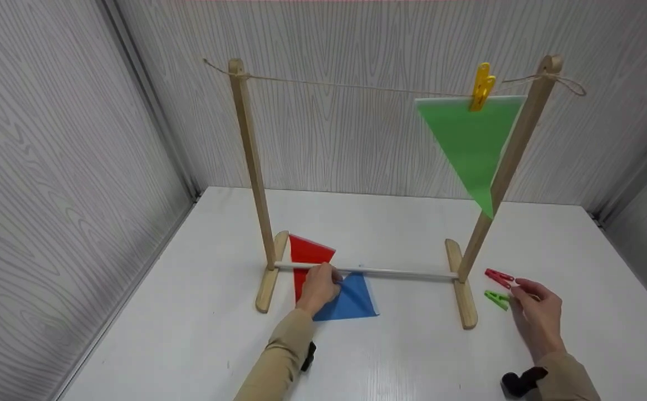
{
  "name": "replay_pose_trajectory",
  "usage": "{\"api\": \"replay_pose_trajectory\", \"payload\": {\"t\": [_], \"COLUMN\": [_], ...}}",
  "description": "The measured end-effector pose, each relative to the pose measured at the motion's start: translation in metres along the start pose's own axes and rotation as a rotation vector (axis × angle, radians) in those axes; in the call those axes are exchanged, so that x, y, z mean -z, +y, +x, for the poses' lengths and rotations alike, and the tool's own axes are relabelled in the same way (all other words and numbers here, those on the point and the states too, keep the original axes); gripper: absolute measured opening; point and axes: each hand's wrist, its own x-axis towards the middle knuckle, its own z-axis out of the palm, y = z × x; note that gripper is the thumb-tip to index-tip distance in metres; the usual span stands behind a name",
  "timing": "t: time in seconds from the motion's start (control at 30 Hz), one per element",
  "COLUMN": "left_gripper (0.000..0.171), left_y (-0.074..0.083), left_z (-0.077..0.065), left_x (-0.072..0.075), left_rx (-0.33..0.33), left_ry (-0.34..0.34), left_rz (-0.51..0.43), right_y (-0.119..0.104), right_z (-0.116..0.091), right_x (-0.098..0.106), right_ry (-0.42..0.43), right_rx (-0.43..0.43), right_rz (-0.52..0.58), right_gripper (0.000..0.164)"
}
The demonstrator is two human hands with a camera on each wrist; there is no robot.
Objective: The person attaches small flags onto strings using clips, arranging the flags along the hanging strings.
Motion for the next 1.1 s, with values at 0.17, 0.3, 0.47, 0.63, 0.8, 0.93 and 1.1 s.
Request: {"api": "replay_pose_trajectory", "payload": {"t": [0.17, 0.3, 0.47, 0.63, 0.8, 0.93, 1.1], "left_gripper": [0.021, 0.025, 0.031, 0.032, 0.028, 0.023, 0.019], "left_y": [0.005, 0.009, 0.013, 0.015, 0.016, 0.016, 0.018], "left_z": [-0.002, -0.003, -0.004, -0.005, -0.006, -0.004, -0.003], "left_x": [-0.002, -0.006, -0.011, -0.016, -0.019, -0.021, -0.022], "left_rx": [0.013, 0.001, -0.04, -0.061, -0.077, -0.109, -0.086], "left_ry": [-0.014, -0.015, -0.012, -0.009, -0.008, 0.015, -0.003], "left_rz": [-0.004, 0.002, 0.018, 0.031, 0.035, 0.041, 0.01], "right_y": [0.0, -0.001, -0.002, -0.003, -0.004, -0.007, -0.009], "right_z": [0.0, 0.0, 0.002, 0.004, 0.006, 0.007, 0.008], "right_x": [0.001, 0.002, 0.002, 0.002, 0.001, 0.001, 0.001], "right_ry": [-0.014, -0.027, -0.025, -0.024, -0.038, -0.038, -0.059], "right_rx": [-0.016, -0.029, -0.036, -0.021, -0.038, -0.019, -0.038], "right_rz": [0.009, 0.019, 0.0, -0.066, -0.1, -0.119, -0.109], "right_gripper": [0.047, 0.047, 0.047, 0.05, 0.053, 0.056, 0.058]}}
